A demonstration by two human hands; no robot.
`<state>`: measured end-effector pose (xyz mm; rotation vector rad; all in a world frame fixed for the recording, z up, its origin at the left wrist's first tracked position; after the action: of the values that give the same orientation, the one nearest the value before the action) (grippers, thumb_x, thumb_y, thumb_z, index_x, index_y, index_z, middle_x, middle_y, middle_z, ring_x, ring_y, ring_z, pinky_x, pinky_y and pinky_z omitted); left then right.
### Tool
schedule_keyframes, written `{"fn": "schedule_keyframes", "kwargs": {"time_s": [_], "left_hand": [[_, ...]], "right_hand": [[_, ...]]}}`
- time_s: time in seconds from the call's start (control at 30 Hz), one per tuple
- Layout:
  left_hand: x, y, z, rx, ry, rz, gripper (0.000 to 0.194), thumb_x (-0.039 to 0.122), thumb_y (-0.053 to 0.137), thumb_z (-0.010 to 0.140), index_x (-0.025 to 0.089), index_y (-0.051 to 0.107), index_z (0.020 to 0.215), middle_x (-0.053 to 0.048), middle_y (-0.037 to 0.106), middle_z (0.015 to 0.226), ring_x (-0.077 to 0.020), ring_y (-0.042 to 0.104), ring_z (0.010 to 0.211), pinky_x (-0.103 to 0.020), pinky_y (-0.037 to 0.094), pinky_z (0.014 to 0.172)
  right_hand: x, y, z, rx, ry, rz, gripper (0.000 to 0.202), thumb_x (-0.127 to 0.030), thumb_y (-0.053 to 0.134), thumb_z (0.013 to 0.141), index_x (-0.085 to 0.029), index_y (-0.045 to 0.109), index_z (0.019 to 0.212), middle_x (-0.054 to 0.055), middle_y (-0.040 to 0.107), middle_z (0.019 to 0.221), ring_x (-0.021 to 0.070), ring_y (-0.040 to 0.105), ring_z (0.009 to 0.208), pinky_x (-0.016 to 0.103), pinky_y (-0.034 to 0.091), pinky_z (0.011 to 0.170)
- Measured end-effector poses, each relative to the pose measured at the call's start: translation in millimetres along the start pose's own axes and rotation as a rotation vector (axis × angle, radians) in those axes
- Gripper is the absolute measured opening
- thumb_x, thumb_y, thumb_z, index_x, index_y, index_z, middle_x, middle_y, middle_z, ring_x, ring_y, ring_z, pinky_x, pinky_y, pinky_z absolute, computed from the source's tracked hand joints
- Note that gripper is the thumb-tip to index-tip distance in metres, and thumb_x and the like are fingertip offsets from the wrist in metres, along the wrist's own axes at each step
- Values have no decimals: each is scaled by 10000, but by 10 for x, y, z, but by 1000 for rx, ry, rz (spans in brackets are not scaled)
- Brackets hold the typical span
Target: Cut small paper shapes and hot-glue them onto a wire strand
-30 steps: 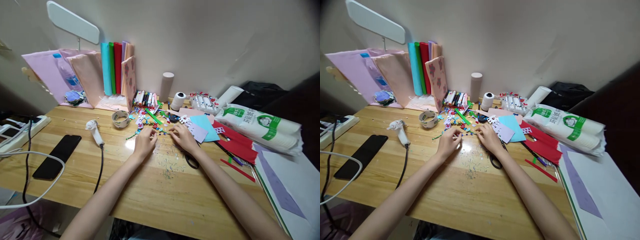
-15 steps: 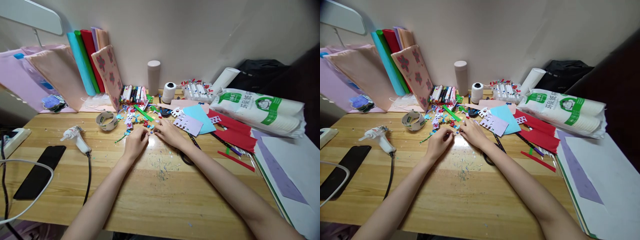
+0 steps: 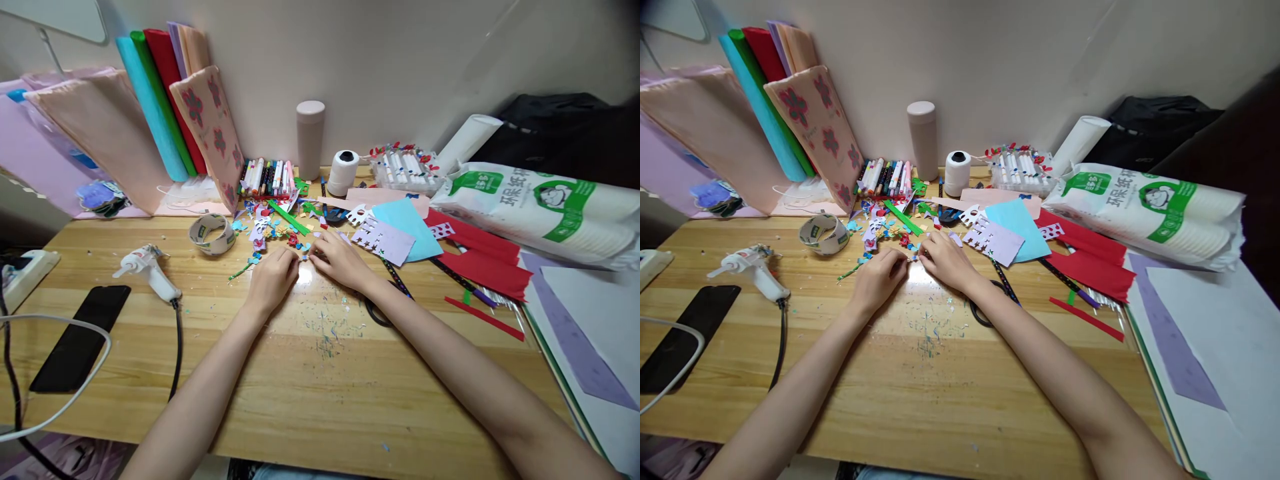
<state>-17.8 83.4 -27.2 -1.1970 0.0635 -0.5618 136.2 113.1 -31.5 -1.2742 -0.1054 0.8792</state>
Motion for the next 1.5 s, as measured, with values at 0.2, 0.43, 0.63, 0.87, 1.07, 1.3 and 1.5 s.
{"fn": "schedule_keyframes", "kwargs": {"time_s": [0.2, 0.43, 0.63, 0.87, 1.07, 1.3, 1.5], "left_hand": [[9, 2, 3, 3, 9, 25, 114, 203, 489, 847, 181, 600, 830, -40, 643, 805, -152, 586, 717, -231, 377, 595], [33, -12, -3, -35, 28, 50, 142, 205, 473, 853, 175, 600, 795, -49, 635, 808, -153, 577, 716, -236, 365, 581], [25, -11, -25, -37, 42, 21, 152, 209, 473, 861, 176, 618, 830, -59, 647, 847, -158, 590, 757, -239, 391, 611], [12, -66, -53, 9, 32, -25, 179, 237, 470, 872, 182, 637, 903, -67, 657, 933, -168, 604, 807, -256, 441, 661], [23, -44, -78, 16, 87, -71, 243, 211, 469, 866, 205, 636, 1042, -87, 646, 1062, -198, 600, 925, -320, 471, 771], [48, -26, -85, 22, 141, -55, 251, 205, 480, 856, 207, 652, 1039, -93, 627, 1128, -222, 593, 988, -363, 478, 817], [55, -28, -93, 3, 144, -2, 255, 192, 481, 851, 203, 648, 1043, -85, 599, 1190, -237, 585, 1002, -375, 473, 828]], "right_hand": [[-3, 7, -5, -10, 22, 33, 43, -181, 520, 857, -185, 530, 816, 57, 528, 889, 208, 490, 875, 330, 404, 775], [-2, 5, -2, -9, 43, 63, 51, -179, 512, 852, -198, 515, 805, 54, 533, 878, 217, 492, 871, 340, 408, 771], [8, 14, -6, -3, 48, 72, 52, -187, 510, 852, -199, 513, 802, 51, 536, 874, 213, 495, 860, 336, 401, 763], [21, 15, -7, -5, 62, 79, 54, -190, 513, 853, -199, 509, 799, 48, 538, 863, 209, 503, 848, 329, 402, 746], [20, 13, -9, 4, 56, 79, 64, -187, 507, 855, -204, 499, 794, 48, 540, 854, 211, 509, 835, 340, 408, 737], [28, 23, -8, -3, 52, 71, 64, -188, 513, 854, -204, 497, 794, 46, 542, 856, 214, 509, 841, 344, 413, 740], [22, 17, -1, -2, 47, 57, 66, -186, 505, 855, -204, 498, 792, 53, 544, 857, 218, 505, 847, 342, 412, 747]]}}
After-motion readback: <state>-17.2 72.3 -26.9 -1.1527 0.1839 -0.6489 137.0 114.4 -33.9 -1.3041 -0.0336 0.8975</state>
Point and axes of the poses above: each hand's wrist, its own z-axis towards the middle knuckle, its own y-axis out of the palm, x = y × z, the point moved 3 cm from there along z, towards the middle knuckle
